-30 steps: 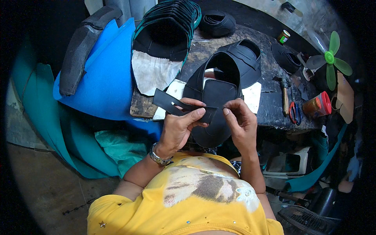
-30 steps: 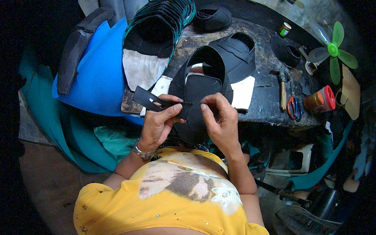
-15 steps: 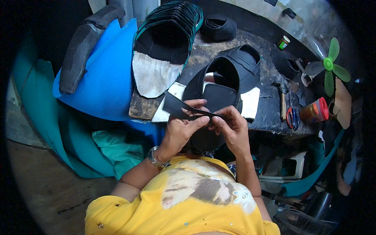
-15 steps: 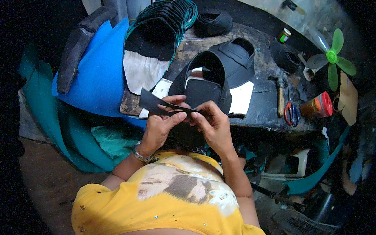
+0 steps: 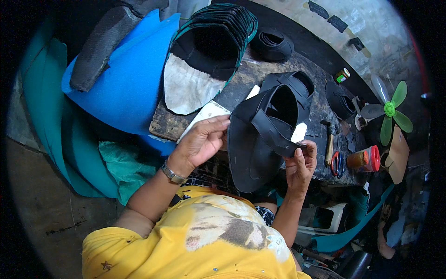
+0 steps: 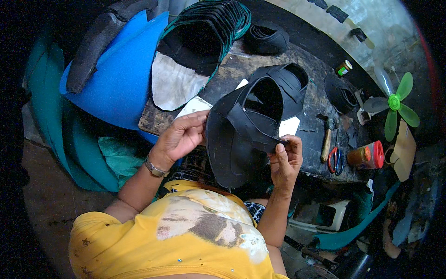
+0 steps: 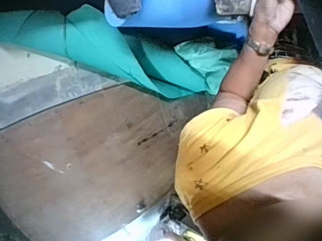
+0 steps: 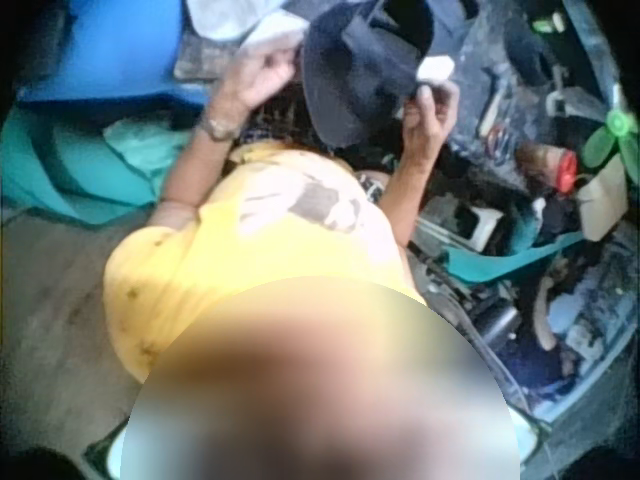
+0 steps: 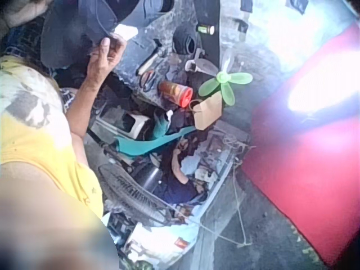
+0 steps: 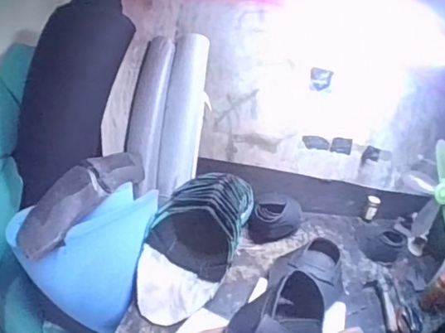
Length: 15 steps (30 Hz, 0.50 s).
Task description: The person assembles a black slipper by hand, attaching a strap to the upper part. They use scissors to trim excess material and a hammer to secure the strap in place. The person repeats the process for a second slipper, ensuring both are properly assembled.
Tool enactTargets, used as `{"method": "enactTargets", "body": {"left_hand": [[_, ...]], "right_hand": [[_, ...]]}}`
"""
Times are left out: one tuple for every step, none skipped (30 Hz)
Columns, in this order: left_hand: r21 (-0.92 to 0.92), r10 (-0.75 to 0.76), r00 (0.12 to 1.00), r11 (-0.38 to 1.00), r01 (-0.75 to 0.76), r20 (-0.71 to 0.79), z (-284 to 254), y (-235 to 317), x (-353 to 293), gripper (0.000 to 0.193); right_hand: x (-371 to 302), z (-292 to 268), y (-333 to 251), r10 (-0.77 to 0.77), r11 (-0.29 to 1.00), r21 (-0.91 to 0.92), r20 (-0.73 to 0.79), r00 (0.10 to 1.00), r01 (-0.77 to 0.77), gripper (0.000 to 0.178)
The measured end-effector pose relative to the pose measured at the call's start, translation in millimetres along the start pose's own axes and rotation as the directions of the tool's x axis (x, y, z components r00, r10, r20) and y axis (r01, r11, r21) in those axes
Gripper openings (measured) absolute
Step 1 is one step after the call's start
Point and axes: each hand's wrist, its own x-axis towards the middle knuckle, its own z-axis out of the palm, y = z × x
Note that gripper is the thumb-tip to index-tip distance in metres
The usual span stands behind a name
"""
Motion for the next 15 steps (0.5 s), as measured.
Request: {"method": "enactTargets", "body": {"left_hand": [[-0.011, -0.001, 1.000, 1.000, 0.001, 0.009, 4, -6, 1, 0.031], [-0.030, 0.005, 0.999, 1.000, -0.004, 0.049, 8, -12, 2, 0.030], [-0.035, -0.035, 0.998, 0.999, 0.037, 0.043, 11, -16, 3, 0.034], [-0.020, 0.008, 1.000, 1.000, -0.007, 0.023, 16, -22, 2, 0.042], [-0.033, 0.015, 0.999, 0.999, -0.013, 0.039, 19, -24, 2, 0.046], [-0.058, 0.031, 0.997, 0.998, -0.027, 0.072, 22, -25, 1, 0.049], [-0.016, 0.040, 0.996, 0.999, -0.038, 0.077, 25, -26, 2, 0.051], [0.012, 0.054, 0.994, 0.998, -0.055, 0.099, 28, -25, 2, 0.053], [0.039, 0.067, 0.990, 0.997, -0.073, 0.120, 31, -25, 2, 0.054], [0.049, 0.072, 0.989, 0.996, -0.079, 0.130, 33, -24, 2, 0.056], [0.059, 0.078, 0.987, 0.995, -0.086, 0.139, 36, -24, 1, 0.057], [0.067, 0.081, 0.985, 0.993, -0.092, 0.152, 39, -24, 1, 0.058], [0.083, 0.106, 0.983, 0.989, -0.119, 0.146, 42, -24, 0, 0.059], [0.097, 0.130, 0.981, 0.985, -0.145, 0.146, 44, -25, 0, 0.060], [0.118, 0.156, 0.980, 0.978, -0.171, 0.121, 46, -27, -1, 0.061]], "right_hand": [[0, -1, 0, 0.002, 1.000, 0.010, -0.002, 1.000, -0.002, 0.018], [0, -2, 0, 0.004, 1.000, 0.020, -0.005, 1.000, -0.004, 0.018], [0, -3, 0, -0.002, 0.999, 0.034, -0.008, 1.000, 0.002, 0.018], [0, -4, 0, -0.008, 0.998, 0.056, 0.022, 1.000, 0.007, 0.018], [0, -5, 1, -0.026, 0.996, 0.084, 0.054, 0.998, 0.021, 0.018], [1, -6, 1, -0.034, 0.994, 0.107, 0.090, 0.995, 0.024, 0.018], [1, -8, 1, -0.059, 0.993, 0.104, 0.091, 0.994, 0.050, 0.018], [2, -10, 2, -0.073, 0.993, 0.095, 0.093, 0.993, 0.064, 0.017], [2, -11, 2, -0.080, 0.993, 0.092, 0.087, 0.993, 0.072, 0.017], [2, -13, 2, -0.086, 0.994, 0.070, 0.091, 0.992, 0.079, 0.017], [2, -14, 1, -0.085, 0.995, 0.055, 0.089, 0.992, 0.081, 0.016], [1, -16, 1, -0.068, 0.997, 0.036, 0.074, 0.995, 0.066, 0.016], [1, -17, 0, -0.083, 0.996, 0.025, 0.075, 0.994, 0.081, 0.016], [1, -17, 0, -0.083, 0.997, 0.011, 0.065, 0.994, 0.082, 0.016], [2, -17, -1, -0.083, 0.997, -0.004, 0.056, 0.995, 0.083, 0.016]]}}
